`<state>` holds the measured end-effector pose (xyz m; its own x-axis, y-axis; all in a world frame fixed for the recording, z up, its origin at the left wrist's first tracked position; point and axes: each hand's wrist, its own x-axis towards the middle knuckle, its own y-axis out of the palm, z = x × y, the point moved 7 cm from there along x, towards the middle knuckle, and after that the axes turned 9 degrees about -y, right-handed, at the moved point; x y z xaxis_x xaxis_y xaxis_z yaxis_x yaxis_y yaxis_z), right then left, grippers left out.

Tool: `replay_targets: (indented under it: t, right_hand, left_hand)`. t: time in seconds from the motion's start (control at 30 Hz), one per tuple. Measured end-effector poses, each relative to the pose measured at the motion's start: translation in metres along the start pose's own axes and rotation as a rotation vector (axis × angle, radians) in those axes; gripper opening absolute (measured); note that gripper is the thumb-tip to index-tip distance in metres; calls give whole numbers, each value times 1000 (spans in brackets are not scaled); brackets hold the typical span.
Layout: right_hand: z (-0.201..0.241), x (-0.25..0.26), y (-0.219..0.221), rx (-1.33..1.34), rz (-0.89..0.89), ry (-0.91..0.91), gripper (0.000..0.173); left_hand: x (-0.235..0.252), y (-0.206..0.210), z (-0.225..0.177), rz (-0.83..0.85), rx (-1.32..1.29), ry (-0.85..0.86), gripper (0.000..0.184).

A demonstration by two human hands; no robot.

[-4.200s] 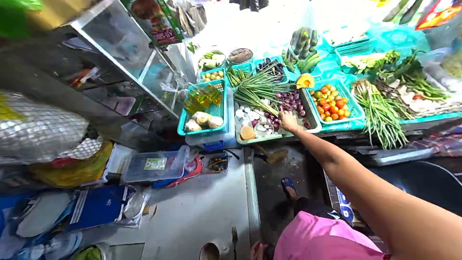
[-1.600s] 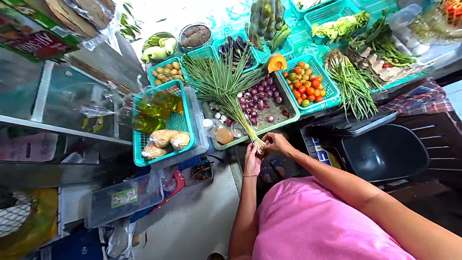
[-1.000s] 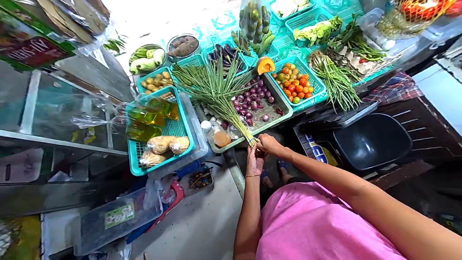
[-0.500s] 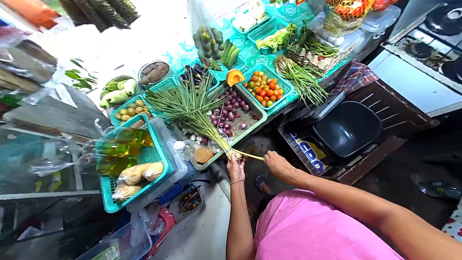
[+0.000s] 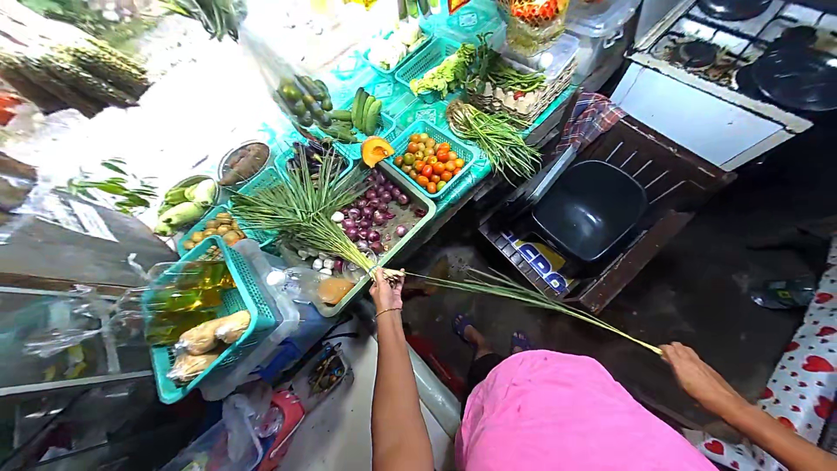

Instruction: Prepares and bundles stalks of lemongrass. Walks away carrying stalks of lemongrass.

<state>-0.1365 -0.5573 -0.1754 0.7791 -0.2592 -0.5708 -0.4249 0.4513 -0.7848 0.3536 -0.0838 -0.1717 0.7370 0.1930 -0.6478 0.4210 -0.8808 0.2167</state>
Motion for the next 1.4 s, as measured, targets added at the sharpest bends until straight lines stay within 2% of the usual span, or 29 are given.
replay_targets:
  t: [0.1, 0.13, 0.2, 0.23, 0.3, 0.33, 0.4, 0.47, 0.53, 0.8, 0.87, 0.9, 1.03, 1.1, 1.17, 1.23, 1.4]
  right_hand:
    - [-32, -13, 24, 217, 146, 198, 36]
    - [-29, -10, 30, 365, 149, 224, 36]
    - [-3, 2, 34, 796, 74, 222, 33]
    - [21, 9, 29, 1048, 29, 181, 30]
    - [76, 19, 0, 1422, 19, 10, 27]
    - [102, 22, -16, 1517, 40, -92, 28]
    - [144, 25, -45, 1615, 86, -260, 29]
    - [174, 26, -66, 1689, 140, -384, 29]
    - [193, 26, -78, 1758, 183, -473, 30]
    - [240, 17, -94, 1846, 241, -648, 34]
    - [246, 19, -95, 1751, 220, -698, 37]
    - [245, 21, -101, 1614, 138, -709, 39]
    - [230, 24, -181, 713, -601, -654, 35]
    - [251, 20, -219, 352, -804, -814, 33]
    - [284, 17, -237, 20, -741, -988, 37]
    - [305, 22, -240, -218, -600, -1053, 25]
    - [321, 16, -249, -404, -499, -1164, 22]
  left_hand:
    - [-19, -3, 6, -117, 96, -96, 71]
    - [-29, -4, 14, -172, 119, -109, 81]
    - [-62, 4, 43, -224, 160, -126, 89]
    - [-84, 18, 65, -155, 223, -159, 88]
    - [-131, 62, 118, 185, 460, -281, 70]
    - [-158, 87, 143, 401, 595, -352, 59]
    - [-213, 134, 173, 796, 744, -426, 49]
    - [-252, 168, 168, 973, 729, -378, 40]
    - [-269, 187, 149, 1013, 663, -312, 33]
    - [-268, 195, 96, 1158, 657, -270, 28]
    - [-264, 193, 88, 1149, 675, -225, 23]
    - [-262, 192, 83, 1146, 689, -204, 22]
    - [-264, 183, 69, 1207, 792, -174, 21]
    - [-272, 177, 68, 1272, 850, -168, 20]
    - [-281, 172, 68, 1318, 860, -155, 17]
    - [-284, 167, 65, 1342, 855, -145, 14]
    - [-281, 157, 56, 1356, 789, -104, 13]
